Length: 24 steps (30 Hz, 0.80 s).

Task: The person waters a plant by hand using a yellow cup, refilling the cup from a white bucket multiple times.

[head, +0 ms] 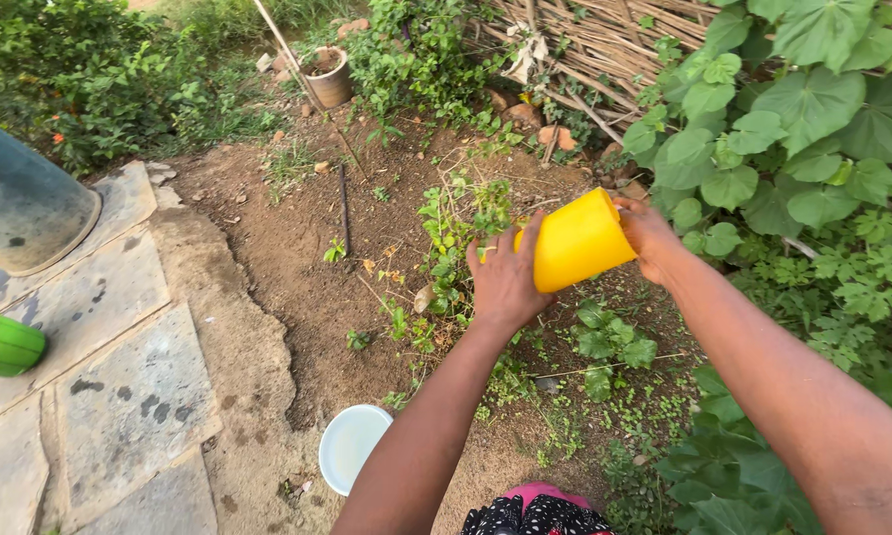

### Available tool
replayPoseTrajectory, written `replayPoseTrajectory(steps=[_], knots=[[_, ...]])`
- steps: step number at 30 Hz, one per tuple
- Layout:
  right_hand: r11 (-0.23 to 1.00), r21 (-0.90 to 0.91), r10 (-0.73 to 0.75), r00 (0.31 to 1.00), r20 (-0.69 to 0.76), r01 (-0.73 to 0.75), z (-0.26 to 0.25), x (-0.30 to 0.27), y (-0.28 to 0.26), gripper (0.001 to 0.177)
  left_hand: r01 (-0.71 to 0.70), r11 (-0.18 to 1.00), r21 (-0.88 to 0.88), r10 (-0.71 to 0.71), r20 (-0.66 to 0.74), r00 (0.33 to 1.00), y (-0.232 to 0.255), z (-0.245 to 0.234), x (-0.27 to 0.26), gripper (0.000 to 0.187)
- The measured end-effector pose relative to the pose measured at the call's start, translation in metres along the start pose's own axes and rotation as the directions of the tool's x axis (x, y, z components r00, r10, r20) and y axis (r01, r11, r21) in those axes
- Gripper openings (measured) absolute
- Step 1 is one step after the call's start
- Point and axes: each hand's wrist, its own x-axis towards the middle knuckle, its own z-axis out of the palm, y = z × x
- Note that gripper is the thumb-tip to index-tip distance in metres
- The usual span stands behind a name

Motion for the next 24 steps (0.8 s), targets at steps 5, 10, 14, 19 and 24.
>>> replayPoseTrajectory(steps=[5,10,14,19,24], knots=[[0.993,0.115,-0.058,0.986,0.158,0.039,0.067,-0.021,-0.01,0.038,0.111,0.994,0.002,-0.111,-0.075,0.991,-0.049,-0.01,-0.023,0.123],[1.0,-0.018,0.0,0.976,0.22,0.004,0.129,-0.046,-0.02,0.049,0.28,0.956,-0.09,-0.281,-0.005,0.96,-0.103,-0.019,-0.049,0.124],[0.99,-0.128,-0.019,0.954,0.3,0.061,0.185,-0.069,-0.029,0.06,0.333,0.938,-0.098,-0.334,0.012,0.943,-0.159,-0.013,-0.069,0.122],[0.935,-0.336,0.039,0.906,0.422,0.116,0.272,-0.086,-0.009,0.068,0.384,0.907,-0.172,-0.39,-0.002,0.921,-0.244,0.004,-0.1,0.129],[0.822,-0.439,-0.035,0.801,0.598,0.364,0.361,-0.071,0.063,0.069,0.539,0.813,-0.22,-0.52,0.139,0.842,-0.331,0.02,-0.132,0.127]])
